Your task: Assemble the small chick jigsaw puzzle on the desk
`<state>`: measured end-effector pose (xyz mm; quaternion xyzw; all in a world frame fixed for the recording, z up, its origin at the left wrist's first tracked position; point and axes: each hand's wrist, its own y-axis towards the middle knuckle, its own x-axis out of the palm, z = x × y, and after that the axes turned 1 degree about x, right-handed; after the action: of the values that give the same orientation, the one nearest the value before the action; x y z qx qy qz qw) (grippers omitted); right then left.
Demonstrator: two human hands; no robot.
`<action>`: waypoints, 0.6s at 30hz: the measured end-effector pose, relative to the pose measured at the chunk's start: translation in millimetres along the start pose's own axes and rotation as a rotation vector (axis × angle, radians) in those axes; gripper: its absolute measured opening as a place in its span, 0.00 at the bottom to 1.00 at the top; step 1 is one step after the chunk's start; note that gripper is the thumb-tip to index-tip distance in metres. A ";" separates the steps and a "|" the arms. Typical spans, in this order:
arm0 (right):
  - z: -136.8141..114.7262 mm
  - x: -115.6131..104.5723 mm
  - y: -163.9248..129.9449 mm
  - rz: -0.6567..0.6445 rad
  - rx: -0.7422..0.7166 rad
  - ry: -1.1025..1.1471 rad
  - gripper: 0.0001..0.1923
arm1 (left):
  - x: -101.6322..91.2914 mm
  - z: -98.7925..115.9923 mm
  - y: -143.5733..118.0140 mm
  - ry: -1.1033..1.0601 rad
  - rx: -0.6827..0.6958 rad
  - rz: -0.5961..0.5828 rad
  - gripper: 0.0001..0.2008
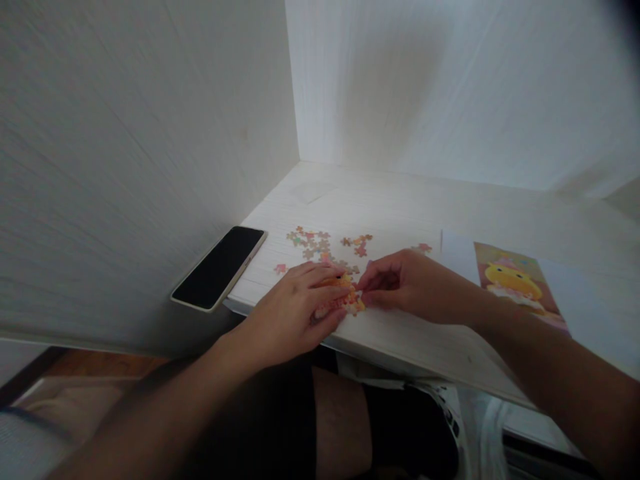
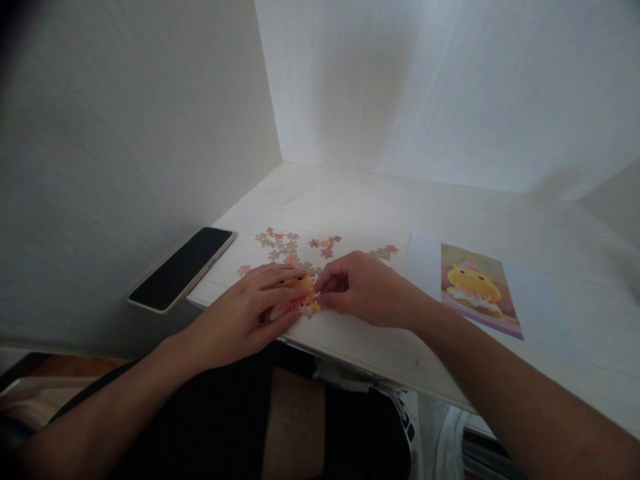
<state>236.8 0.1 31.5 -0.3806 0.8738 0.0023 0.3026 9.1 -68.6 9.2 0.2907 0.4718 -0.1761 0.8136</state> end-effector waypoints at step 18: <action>-8.4 -1.0 -10.7 0.055 -0.232 -0.390 0.10 | -1.2 -1.0 -2.6 -0.022 -0.007 0.013 0.18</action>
<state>240.0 -8.8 41.3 -0.3813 0.8027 0.1847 0.4197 6.3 -69.9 9.1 0.2888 0.4618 -0.1726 0.8207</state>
